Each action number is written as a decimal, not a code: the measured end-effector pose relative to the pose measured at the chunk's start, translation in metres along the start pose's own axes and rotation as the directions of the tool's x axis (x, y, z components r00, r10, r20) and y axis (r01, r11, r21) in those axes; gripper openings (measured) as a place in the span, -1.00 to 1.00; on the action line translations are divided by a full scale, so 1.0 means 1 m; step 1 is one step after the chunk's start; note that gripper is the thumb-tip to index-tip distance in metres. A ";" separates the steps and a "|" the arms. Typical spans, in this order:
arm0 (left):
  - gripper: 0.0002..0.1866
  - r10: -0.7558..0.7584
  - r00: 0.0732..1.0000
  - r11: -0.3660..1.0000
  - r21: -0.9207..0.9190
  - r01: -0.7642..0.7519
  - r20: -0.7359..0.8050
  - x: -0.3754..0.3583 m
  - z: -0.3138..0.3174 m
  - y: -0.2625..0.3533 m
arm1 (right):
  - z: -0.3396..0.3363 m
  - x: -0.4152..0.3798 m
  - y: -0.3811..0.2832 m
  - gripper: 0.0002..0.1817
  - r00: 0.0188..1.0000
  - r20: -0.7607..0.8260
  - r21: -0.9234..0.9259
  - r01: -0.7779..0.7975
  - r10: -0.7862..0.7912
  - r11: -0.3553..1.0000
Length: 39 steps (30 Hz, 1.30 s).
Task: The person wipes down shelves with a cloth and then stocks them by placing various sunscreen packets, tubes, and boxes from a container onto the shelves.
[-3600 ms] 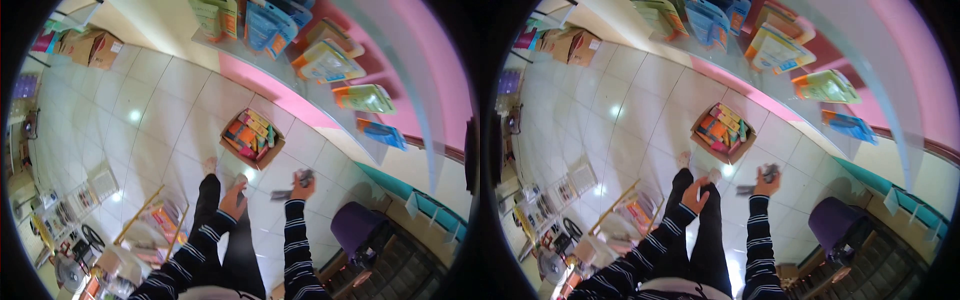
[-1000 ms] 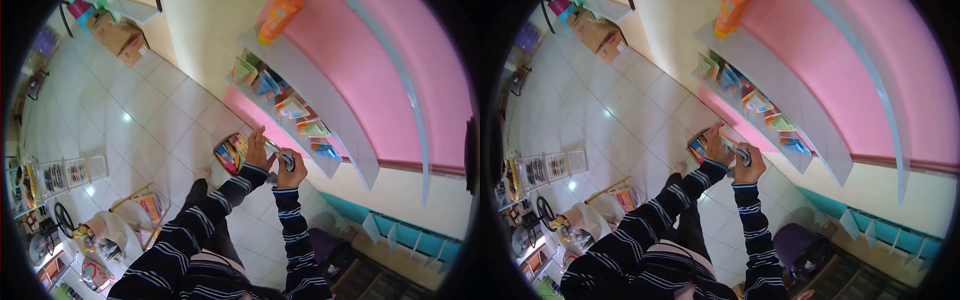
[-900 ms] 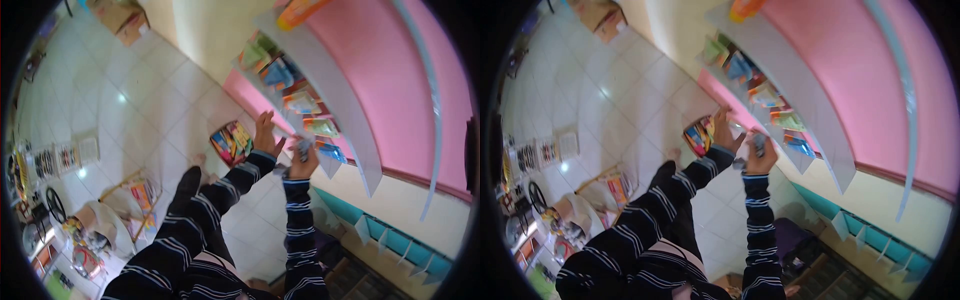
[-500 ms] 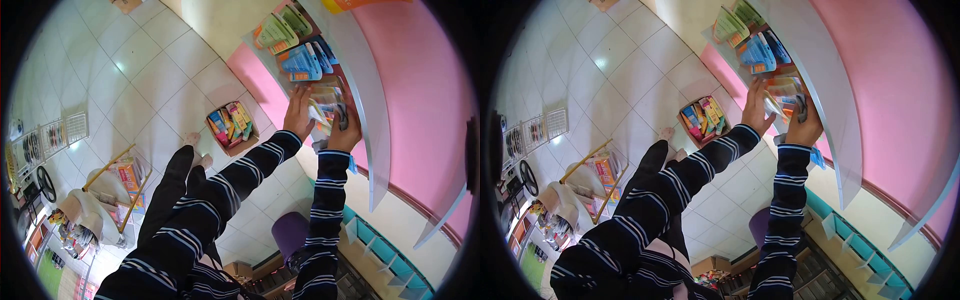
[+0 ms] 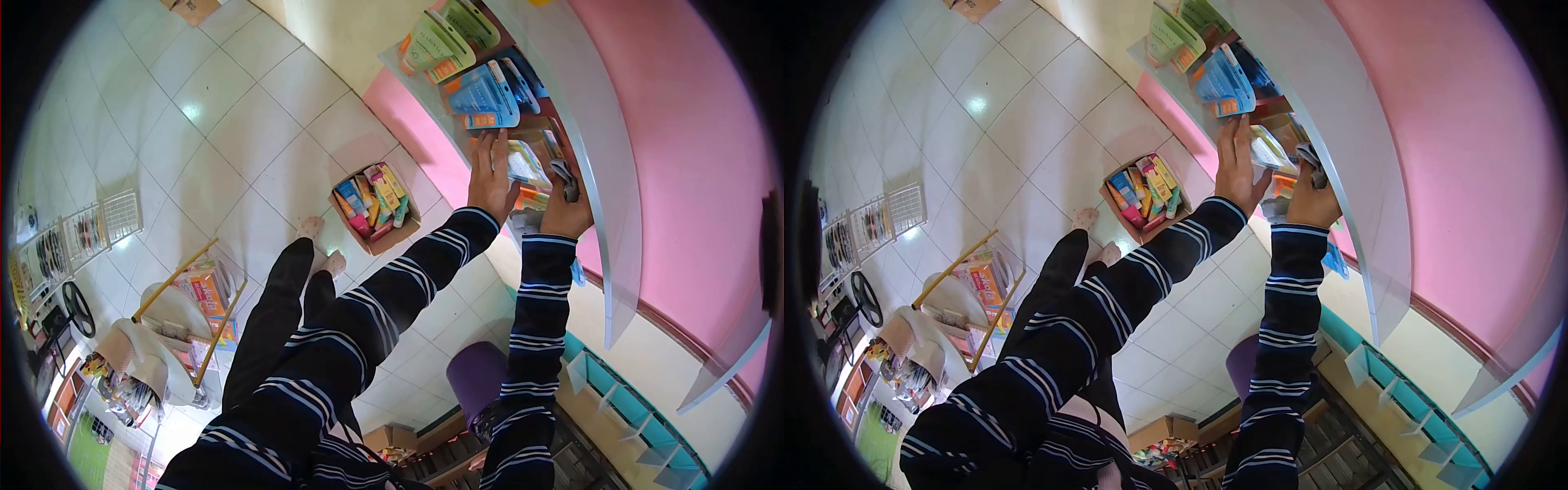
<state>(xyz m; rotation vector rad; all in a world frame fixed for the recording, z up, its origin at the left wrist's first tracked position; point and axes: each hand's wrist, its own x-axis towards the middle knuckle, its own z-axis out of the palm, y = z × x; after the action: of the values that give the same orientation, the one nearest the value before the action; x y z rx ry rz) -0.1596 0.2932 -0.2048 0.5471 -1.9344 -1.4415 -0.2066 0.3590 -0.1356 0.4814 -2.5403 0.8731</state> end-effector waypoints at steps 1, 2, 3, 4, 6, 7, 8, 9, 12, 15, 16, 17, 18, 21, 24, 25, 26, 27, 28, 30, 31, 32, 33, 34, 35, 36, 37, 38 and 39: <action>-0.06 0.011 1.000 1.000 0.002 -0.011 -0.003 0.000 0.000 -0.001 | 0.000 0.000 -0.004 -0.66 1.000 -0.011 0.024 0.010 -0.010 1.000; -0.06 0.021 1.000 1.000 0.004 -0.021 -0.006 -0.001 0.000 -0.001 | -0.002 0.000 -0.008 -0.66 1.000 -0.014 0.020 0.007 -0.006 1.000; -0.06 0.022 1.000 1.000 0.002 -0.022 0.000 -0.001 0.000 -0.002 | -0.003 0.000 -0.012 -0.65 0.999 -0.038 0.006 -0.008 0.008 1.000; -0.07 0.022 1.000 1.000 -0.006 -0.022 0.010 0.000 0.001 -0.002 | -0.004 0.001 -0.016 -0.65 0.998 -0.060 -0.007 -0.022 0.022 1.000; -0.07 0.023 0.999 1.000 -0.016 -0.023 0.023 0.000 0.002 -0.002 | -0.005 0.003 -0.018 -0.65 0.999 -0.045 0.004 -0.023 0.024 1.000; -0.08 0.024 0.999 1.000 0.002 -0.025 0.021 0.000 0.003 -0.002 | -0.005 0.003 -0.018 -0.66 0.999 -0.028 0.017 -0.021 0.022 1.000; -0.08 0.026 0.999 0.999 0.021 -0.026 0.019 0.001 0.003 -0.002 | -0.006 0.003 -0.018 -0.66 0.999 -0.029 0.017 -0.022 0.022 1.000; -0.08 0.027 0.999 0.999 0.021 -0.027 0.019 0.001 0.003 -0.002 | -0.006 0.003 -0.018 -0.67 0.999 -0.043 0.022 -0.014 0.015 1.000; -0.08 0.053 0.999 0.998 0.020 -0.053 -0.004 0.000 0.003 -0.004 | -0.007 0.001 -0.020 -0.70 0.998 -0.048 0.079 -0.029 0.033 0.996; -0.09 0.038 0.999 0.999 0.030 -0.038 0.003 -0.002 0.001 -0.002 | -0.008 -0.001 -0.024 -0.72 0.998 -0.046 0.120 -0.040 0.046 0.992; -0.09 0.030 1.000 0.999 0.041 -0.030 0.001 -0.002 0.001 -0.002 | -0.009 -0.002 -0.025 -0.73 0.998 -0.056 0.113 -0.027 0.033 0.993; -0.09 0.022 1.000 0.998 0.051 -0.022 -0.001 -0.002 0.001 -0.002 | -0.009 -0.002 -0.024 -0.73 0.998 -0.057 0.114 -0.027 0.034 0.993; -0.09 0.022 1.000 0.998 0.050 -0.022 0.000 -0.003 0.001 -0.002 | -0.011 -0.003 -0.022 -0.68 0.998 -0.032 0.099 -0.059 0.062 0.993; -0.10 0.020 1.000 0.998 0.064 -0.018 -0.020 -0.006 0.000 -0.004 | -0.014 -0.006 -0.021 -0.64 0.997 -0.014 0.061 -0.080 0.081 0.995; -0.11 0.004 1.000 0.999 0.035 -0.003 -0.021 -0.015 -0.005 -0.006 | -0.021 -0.020 -0.021 -0.68 0.995 -0.068 0.024 -0.067 0.069 0.997; -0.13 -0.020 1.000 1.000 -0.005 0.020 -0.007 -0.020 -0.011 -0.006 | -0.025 -0.027 -0.022 -0.70 0.991 -0.117 0.013 -0.064 0.065 0.998; -0.15 -0.039 0.999 0.998 -0.044 0.039 0.007 -0.027 -0.015 -0.007 | -0.025 -0.039 -0.031 -0.73 0.975 -0.217 0.032 -0.050 0.056 0.998; -0.17 -0.060 0.998 0.997 -0.042 0.061 0.009 -0.034 -0.021 -0.008 | -0.022 -0.055 -0.045 -0.76 0.947 -0.318 0.052 -0.034 0.049 0.998; -0.19 -0.039 0.999 0.998 0.039 0.039 -0.001 -0.046 -0.029 -0.014 | -0.022 -0.068 -0.068 -0.78 0.942 -0.328 0.015 0.076 -0.067 0.997; -0.33 -0.097 0.993 0.991 0.088 0.103 -0.073 -0.066 -0.044 -0.021 | -0.018 -0.081 -0.097 -0.61 0.984 -0.090 0.047 0.156 -0.151 0.987; -0.35 -0.063 0.988 0.993 0.090 0.075 -0.138 -0.083 -0.046 -0.039 | -0.013 -0.071 -0.110 -0.55 0.988 -0.007 0.096 0.154 -0.154 0.983; -0.19 -0.376 0.914 0.866 -0.295 0.405 0.152 -0.125 -0.031 -0.098 | -0.003 -0.053 -0.123 -0.55 0.989 0.039 0.137 0.134 -0.141 0.981; -0.33 -0.263 0.965 0.965 0.018 0.263 0.022 -0.107 -0.072 -0.050 | 0.011 -0.036 -0.122 -0.56 0.989 0.066 0.137 0.123 -0.133 0.983; -0.27 -0.216 0.976 0.963 0.176 0.206 0.039 -0.106 -0.095 -0.029 | 0.024 -0.021 -0.120 -0.58 0.983 0.045 0.039 0.174 -0.176 0.984; -0.22 -0.251 0.967 0.961 0.126 0.245 0.041 -0.114 -0.107 -0.035 | 0.036 -0.010 -0.115 -0.60 0.987 0.040 0.011 0.158 -0.158 0.987; -0.22 -0.268 0.963 0.957 0.123 0.262 0.033 -0.120 -0.117 -0.042 | 0.042 -0.009 -0.111 -0.60 0.989 0.025 0.009 0.147 -0.148 0.989; -0.23 -0.278 0.960 0.943 0.204 0.263 0.046 -0.122 -0.132 -0.042 | 0.047 -0.008 -0.108 -0.61 0.992 0.034 -0.028 0.123 -0.122 0.992; -0.24 -0.291 0.955 0.922 0.284 0.264 0.054 -0.124 -0.145 -0.042 | 0.050 -0.008 -0.105 -0.61 0.994 0.047 -0.065 0.100 -0.098 0.993; -0.24 -0.283 0.957 0.924 0.286 0.255 0.061 -0.125 -0.155 -0.046 | 0.050 -0.007 -0.102 -0.66 0.994 0.054 -0.054 0.103 -0.100 0.993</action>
<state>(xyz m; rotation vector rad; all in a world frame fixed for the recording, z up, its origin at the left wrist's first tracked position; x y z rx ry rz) 0.0358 0.2582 -0.2527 0.9160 -2.2276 -1.3915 -0.1690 0.2524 -0.1238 0.6162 -2.5538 0.7592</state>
